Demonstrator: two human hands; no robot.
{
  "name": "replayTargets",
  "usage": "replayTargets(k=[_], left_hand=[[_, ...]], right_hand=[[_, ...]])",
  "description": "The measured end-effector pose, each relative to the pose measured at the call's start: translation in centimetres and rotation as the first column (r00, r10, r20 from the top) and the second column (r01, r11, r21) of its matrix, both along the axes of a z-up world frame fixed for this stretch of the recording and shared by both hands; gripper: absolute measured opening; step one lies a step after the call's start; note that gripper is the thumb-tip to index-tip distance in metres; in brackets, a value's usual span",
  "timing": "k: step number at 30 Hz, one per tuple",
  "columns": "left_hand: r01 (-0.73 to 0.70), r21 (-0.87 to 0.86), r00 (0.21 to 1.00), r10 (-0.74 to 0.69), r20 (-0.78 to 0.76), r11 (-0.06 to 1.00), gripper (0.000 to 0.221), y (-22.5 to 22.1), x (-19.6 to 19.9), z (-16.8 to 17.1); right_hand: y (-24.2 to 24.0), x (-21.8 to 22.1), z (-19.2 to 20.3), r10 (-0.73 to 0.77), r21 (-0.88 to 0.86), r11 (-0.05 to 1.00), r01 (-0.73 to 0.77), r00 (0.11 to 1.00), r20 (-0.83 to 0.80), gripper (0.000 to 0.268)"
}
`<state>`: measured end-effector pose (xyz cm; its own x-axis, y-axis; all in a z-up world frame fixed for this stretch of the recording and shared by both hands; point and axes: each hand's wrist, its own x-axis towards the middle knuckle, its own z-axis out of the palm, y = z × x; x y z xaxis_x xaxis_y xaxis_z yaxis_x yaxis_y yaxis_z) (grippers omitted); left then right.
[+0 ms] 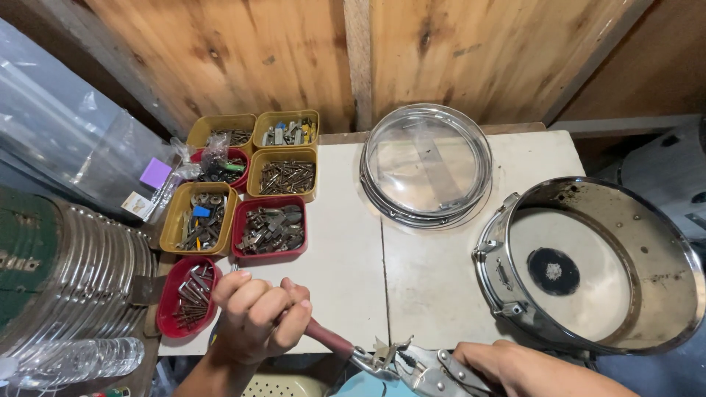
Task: Repairing drum hardware components using various pliers at a workbench
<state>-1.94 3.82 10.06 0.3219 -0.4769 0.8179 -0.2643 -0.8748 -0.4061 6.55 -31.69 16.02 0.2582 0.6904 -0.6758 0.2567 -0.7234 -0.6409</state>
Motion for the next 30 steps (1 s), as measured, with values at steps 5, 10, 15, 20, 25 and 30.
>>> replayTargets(k=[5, 10, 15, 20, 25, 30], left_hand=[[0.055, 0.006, 0.997, -0.055, -0.061, 0.998, 0.034, 0.2, 0.6, 0.5], [0.043, 0.002, 0.978, -0.042, -0.203, 0.999, 0.012, -0.2, 0.8, 0.6], [0.036, 0.001, 0.963, -0.034, -0.266, 0.999, 0.022, 0.2, 0.8, 0.2], [0.021, 0.026, 0.961, -0.013, -0.276, 0.999, 0.021, -0.2, 1.0, 0.9], [0.022, 0.026, 0.951, -0.013, -0.31, 0.999, 0.02, -0.5, 1.2, 1.5], [0.029, 0.026, 0.922, -0.016, -0.387, 0.999, 0.031, 0.0, 1.9, -0.1]], right_hand=[[0.0, -0.2, -1.5, -0.039, -0.011, 0.999, 0.041, 0.991, 0.128, 0.03], [-0.6, -0.2, -5.9, 0.016, -0.016, 1.0, -0.012, 0.954, 0.3, 0.04], [-1.3, -0.8, -8.2, 0.062, -0.057, 0.997, -0.042, 0.914, 0.401, 0.055], [-0.9, -1.2, -7.1, 0.023, -0.09, 0.996, 0.018, 0.901, 0.433, 0.046], [-1.6, -1.2, -9.3, 0.04, -0.056, 0.998, -0.012, 0.849, 0.526, 0.055], [-1.7, -0.5, -9.1, -0.039, 0.083, 0.997, -0.005, 0.856, 0.516, 0.05]])
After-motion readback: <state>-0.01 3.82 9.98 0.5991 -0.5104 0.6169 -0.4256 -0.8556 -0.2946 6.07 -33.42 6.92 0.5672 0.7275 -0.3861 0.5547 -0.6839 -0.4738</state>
